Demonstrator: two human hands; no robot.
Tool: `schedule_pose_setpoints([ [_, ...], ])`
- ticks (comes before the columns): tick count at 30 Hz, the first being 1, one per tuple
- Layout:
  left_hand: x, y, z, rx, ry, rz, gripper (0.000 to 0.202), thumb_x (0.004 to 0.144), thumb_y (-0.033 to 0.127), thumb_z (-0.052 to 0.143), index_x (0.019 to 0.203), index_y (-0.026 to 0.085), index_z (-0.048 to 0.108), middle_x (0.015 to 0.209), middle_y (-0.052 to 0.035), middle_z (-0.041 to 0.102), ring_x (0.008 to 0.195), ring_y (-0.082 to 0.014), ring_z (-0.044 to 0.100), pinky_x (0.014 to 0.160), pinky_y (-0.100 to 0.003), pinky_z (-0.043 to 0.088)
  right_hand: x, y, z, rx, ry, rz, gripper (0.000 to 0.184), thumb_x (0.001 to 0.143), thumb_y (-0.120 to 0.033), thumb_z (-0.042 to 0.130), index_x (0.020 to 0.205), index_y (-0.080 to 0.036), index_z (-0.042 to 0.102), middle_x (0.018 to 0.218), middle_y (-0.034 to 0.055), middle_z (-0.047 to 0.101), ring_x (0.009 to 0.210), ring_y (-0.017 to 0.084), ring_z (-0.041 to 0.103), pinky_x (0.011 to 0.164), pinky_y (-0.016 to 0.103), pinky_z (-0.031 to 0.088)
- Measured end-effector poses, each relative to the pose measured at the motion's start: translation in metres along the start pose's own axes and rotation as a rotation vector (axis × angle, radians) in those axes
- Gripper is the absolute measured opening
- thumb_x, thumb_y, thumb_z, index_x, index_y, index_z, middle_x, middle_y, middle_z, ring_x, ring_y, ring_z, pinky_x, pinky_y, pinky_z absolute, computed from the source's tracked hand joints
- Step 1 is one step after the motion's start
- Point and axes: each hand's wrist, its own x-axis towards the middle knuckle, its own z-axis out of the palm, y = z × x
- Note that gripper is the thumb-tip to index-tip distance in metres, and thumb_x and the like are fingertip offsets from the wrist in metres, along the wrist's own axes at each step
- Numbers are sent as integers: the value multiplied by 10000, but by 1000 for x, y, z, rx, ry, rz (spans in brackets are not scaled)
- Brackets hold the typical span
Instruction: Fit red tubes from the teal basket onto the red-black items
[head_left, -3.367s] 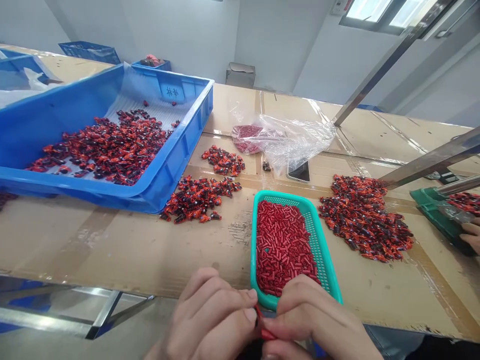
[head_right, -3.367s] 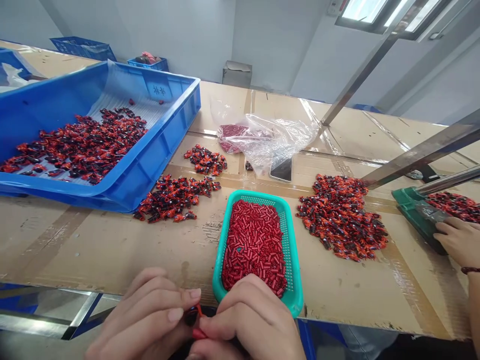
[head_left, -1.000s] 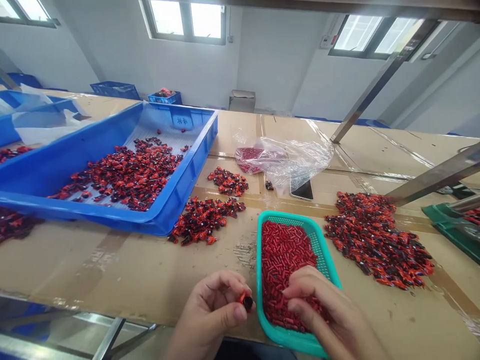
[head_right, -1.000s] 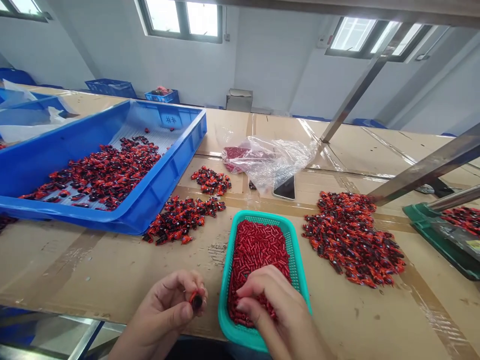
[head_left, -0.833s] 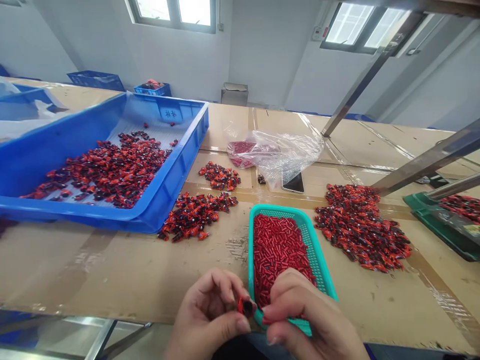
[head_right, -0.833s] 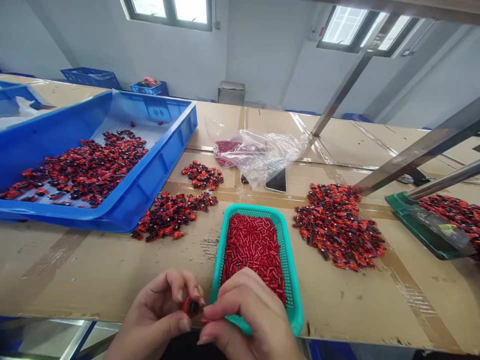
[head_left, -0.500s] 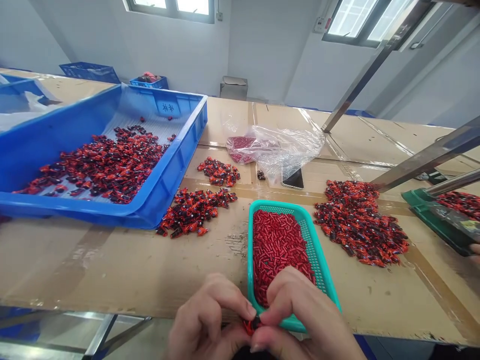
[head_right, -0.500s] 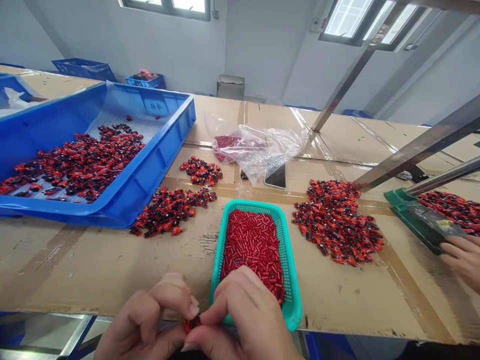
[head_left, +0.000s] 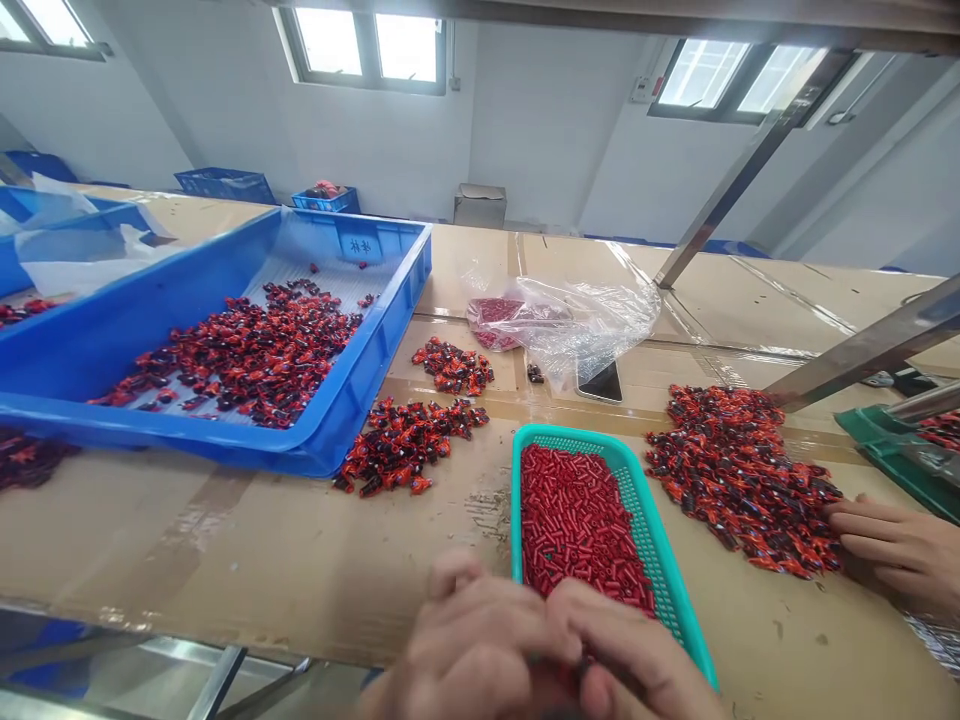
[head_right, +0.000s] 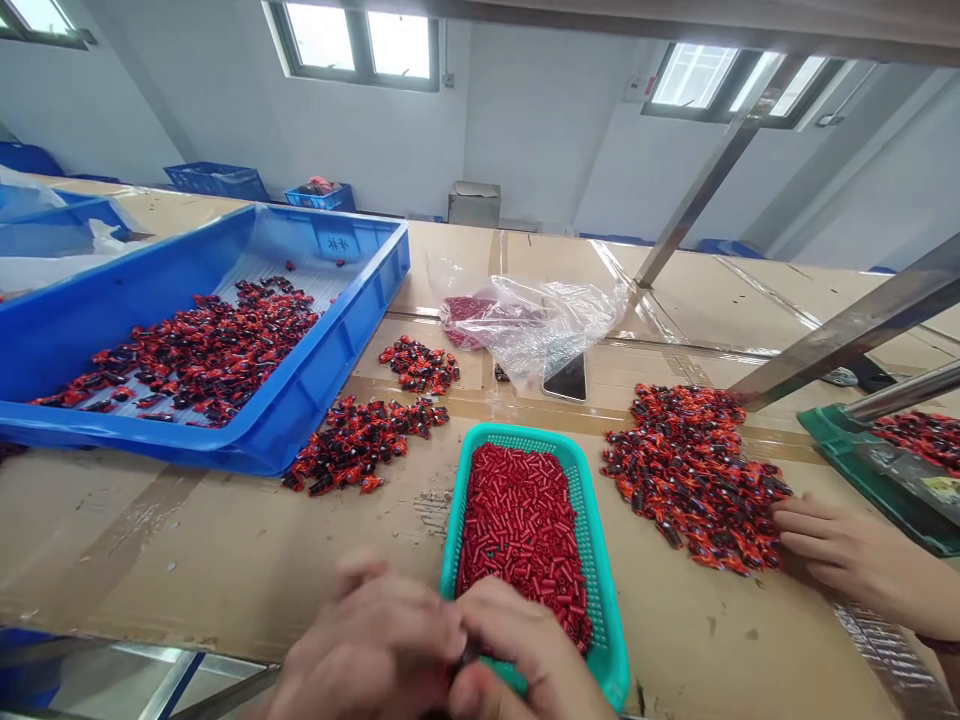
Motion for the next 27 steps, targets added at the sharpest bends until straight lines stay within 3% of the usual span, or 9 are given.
schedule_pose_setpoints([
  [2,16,-9,-10,236,-117,60,85,944,267,720,860,272,706,1013,-31,836,995,-237,764,982,-388,498,-4,12,-17,-230,167,8,425,1070,-590,471,1084,-256,734,939,64,738,854,208,722,740,287,599],
  [4,42,-24,-25,498,-175,-1,129,983,219,636,876,241,705,1063,-49,827,1033,-232,758,975,-391,506,-9,36,-45,-568,374,12,380,1076,-542,489,1186,-263,722,1067,89,770,972,240,734,832,336,597],
  [7,91,-52,-48,672,-161,-182,107,1022,229,621,1015,170,711,1032,-69,782,1015,-244,736,976,-470,547,-14,78,-100,-1092,643,52,602,1058,-675,366,1142,-210,738,1037,147,779,955,321,713,863,459,565],
  [10,131,-73,-57,812,-223,-326,258,1019,353,677,1189,159,688,1190,-79,726,1054,-239,719,943,-474,603,-13,105,-145,-1242,757,114,855,1020,-763,245,1136,-80,747,943,261,747,906,424,679,846,603,517],
  [12,150,-82,-55,876,-275,-392,329,1014,370,685,1275,171,659,1284,-98,695,1095,-252,711,940,-477,613,-10,108,-156,-1263,802,110,900,1023,-751,243,1196,-4,715,966,321,724,921,464,665,835,655,496],
  [15,169,-90,-45,933,-350,-468,360,1011,366,688,1313,176,641,1325,-107,677,1125,-265,702,949,-489,612,-5,96,-139,-1244,751,12,707,1067,-640,330,1239,-56,689,1049,287,740,968,421,678,858,606,522],
  [20,185,-99,-35,938,-395,-515,367,1009,363,692,1321,179,637,1334,-108,672,1127,-265,701,946,-488,613,6,67,-69,-1121,332,-187,260,1092,-346,490,1155,-248,723,1026,73,788,946,236,722,835,380,590],
  [23,180,-99,-35,896,-339,-465,369,1008,362,693,1322,177,636,1334,-108,672,1130,-268,700,948,-490,612,14,65,-41,-1117,227,-197,171,1034,-198,578,1107,-222,731,973,57,781,876,239,714,753,374,585],
  [27,148,-86,-43,727,-234,-306,254,1007,328,692,1199,163,679,1218,-84,706,1047,-233,711,907,-446,617,17,70,-33,-1147,198,-154,214,972,-77,617,818,-216,670,816,37,722,762,236,662,671,357,526],
])
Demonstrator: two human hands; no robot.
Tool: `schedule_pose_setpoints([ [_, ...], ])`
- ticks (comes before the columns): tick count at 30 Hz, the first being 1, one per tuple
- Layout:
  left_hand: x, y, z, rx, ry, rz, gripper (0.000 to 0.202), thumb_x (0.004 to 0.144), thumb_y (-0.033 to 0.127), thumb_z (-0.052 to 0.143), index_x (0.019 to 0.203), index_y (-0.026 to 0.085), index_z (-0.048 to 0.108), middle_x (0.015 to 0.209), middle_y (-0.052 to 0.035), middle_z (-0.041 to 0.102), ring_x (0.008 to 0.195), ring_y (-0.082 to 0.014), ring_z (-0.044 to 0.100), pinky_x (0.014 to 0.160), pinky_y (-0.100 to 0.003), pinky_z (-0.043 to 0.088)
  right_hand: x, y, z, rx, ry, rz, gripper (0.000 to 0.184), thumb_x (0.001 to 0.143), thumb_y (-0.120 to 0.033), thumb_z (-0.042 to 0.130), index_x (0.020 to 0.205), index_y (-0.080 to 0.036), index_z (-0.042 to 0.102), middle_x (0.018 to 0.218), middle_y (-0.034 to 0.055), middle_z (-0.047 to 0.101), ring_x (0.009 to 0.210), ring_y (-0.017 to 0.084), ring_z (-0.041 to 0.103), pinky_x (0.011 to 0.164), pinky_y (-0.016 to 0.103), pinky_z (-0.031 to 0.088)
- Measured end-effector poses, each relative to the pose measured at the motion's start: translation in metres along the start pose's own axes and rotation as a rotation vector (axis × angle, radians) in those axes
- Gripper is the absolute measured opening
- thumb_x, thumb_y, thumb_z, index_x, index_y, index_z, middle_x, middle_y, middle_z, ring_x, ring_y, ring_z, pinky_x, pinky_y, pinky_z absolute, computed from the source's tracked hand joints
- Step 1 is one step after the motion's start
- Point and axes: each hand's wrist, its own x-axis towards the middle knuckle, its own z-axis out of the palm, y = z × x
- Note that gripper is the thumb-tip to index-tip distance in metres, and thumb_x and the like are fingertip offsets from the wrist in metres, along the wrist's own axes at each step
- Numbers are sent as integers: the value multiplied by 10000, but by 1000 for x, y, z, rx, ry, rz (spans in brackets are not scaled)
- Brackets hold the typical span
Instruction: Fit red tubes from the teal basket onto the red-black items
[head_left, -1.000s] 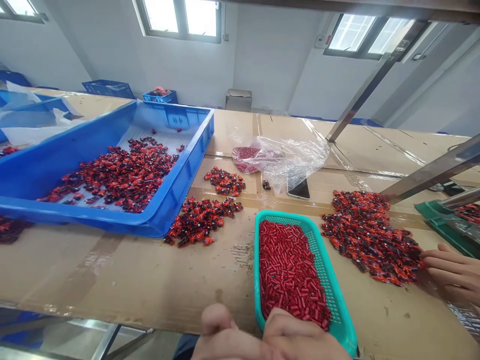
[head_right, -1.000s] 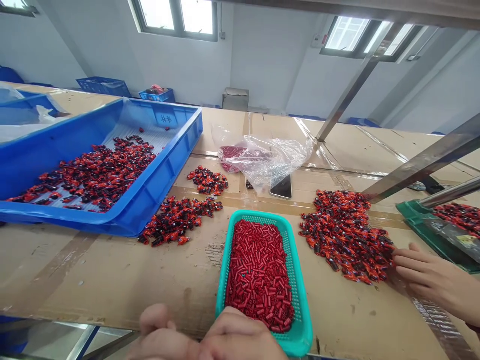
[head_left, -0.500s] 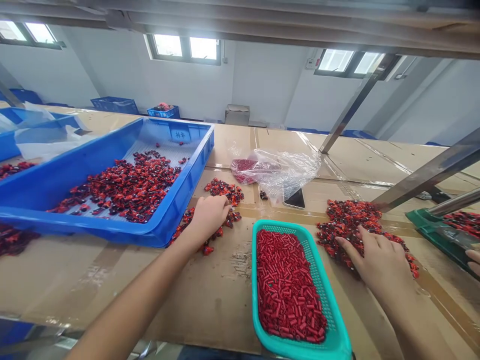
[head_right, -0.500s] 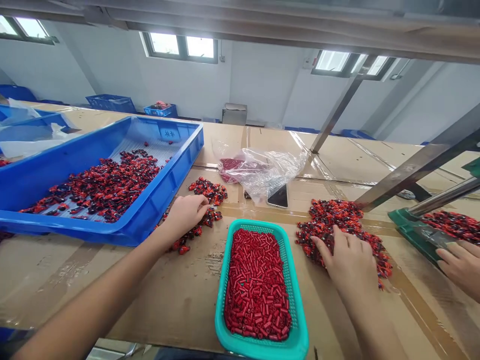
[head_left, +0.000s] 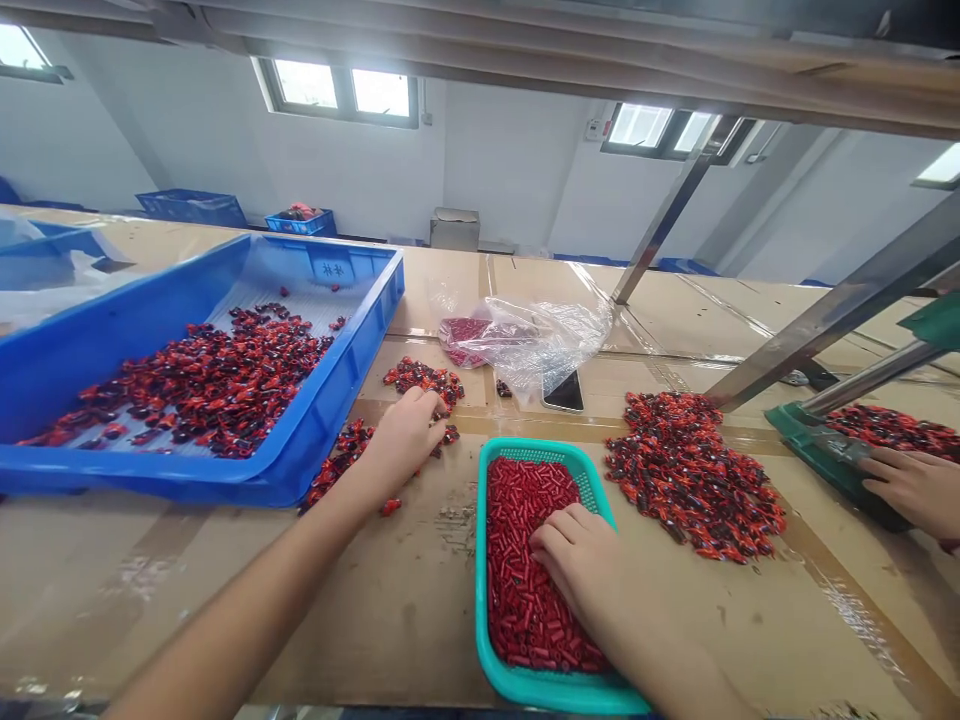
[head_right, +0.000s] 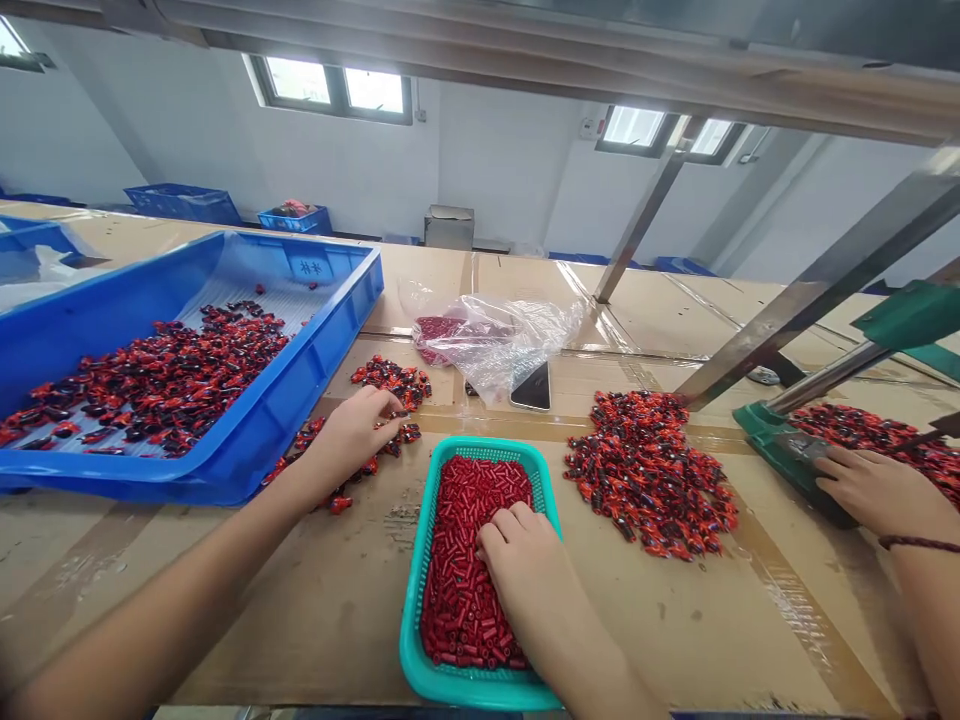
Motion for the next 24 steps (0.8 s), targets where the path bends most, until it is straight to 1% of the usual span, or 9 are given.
schedule_pose_setpoints([
  [3,-40,0,-4,-187,102,134,99,985,235,658,1024,167,719,1047,-58,700,938,-197,707,819,-349,608,-2,0,1,-25,-20,22,244,979,-43,575,815,-214,634,826,54,703,760,237,632,676,356,491],
  [6,-81,5,-4,-344,184,231,165,993,284,611,1053,211,745,1027,-62,696,849,-182,713,704,-286,588,-2,1,2,-17,-23,40,264,983,-20,521,830,-207,626,796,64,683,758,247,617,678,360,480],
  [8,-106,12,-2,-429,221,277,160,993,276,622,1075,243,756,998,-51,732,854,-184,737,716,-274,595,-1,0,0,25,-12,56,264,991,-23,492,849,-199,628,796,73,679,761,255,618,682,369,496],
  [10,-129,19,3,-516,275,284,141,952,224,696,1069,270,760,968,-31,777,880,-192,764,767,-268,610,0,-2,-8,102,8,73,234,1014,-45,470,927,-187,635,861,86,697,803,253,639,713,377,535],
  [13,-156,30,11,-641,343,214,251,879,155,784,1078,300,734,970,3,808,878,-182,784,799,-241,623,1,-15,-30,293,43,95,157,1065,-127,466,1059,-201,604,977,79,706,908,219,675,782,342,589],
  [16,-173,42,16,-693,351,162,343,879,142,786,1153,328,697,956,29,800,839,-156,778,781,-211,616,1,-38,-53,696,120,135,81,1055,-170,552,1058,-241,591,945,32,694,889,178,684,764,288,602],
  [18,-180,51,15,-692,360,193,414,871,130,795,1210,343,686,952,33,805,813,-155,774,774,-223,607,3,-54,-62,904,192,99,144,1002,-119,627,1062,-248,603,915,16,701,851,167,690,742,281,606],
  [21,-186,60,9,-675,348,261,520,875,93,779,1299,371,663,937,33,827,768,-168,782,793,-275,597,6,-71,-65,937,255,-15,245,933,-38,667,1067,-235,615,889,27,725,807,169,705,717,289,620],
  [24,-191,61,7,-611,343,318,659,872,62,775,1423,378,601,982,0,850,757,-195,799,797,-324,583,10,-78,-64,881,260,-48,235,919,-24,663,1038,-224,626,861,34,734,764,161,700,689,279,626],
])
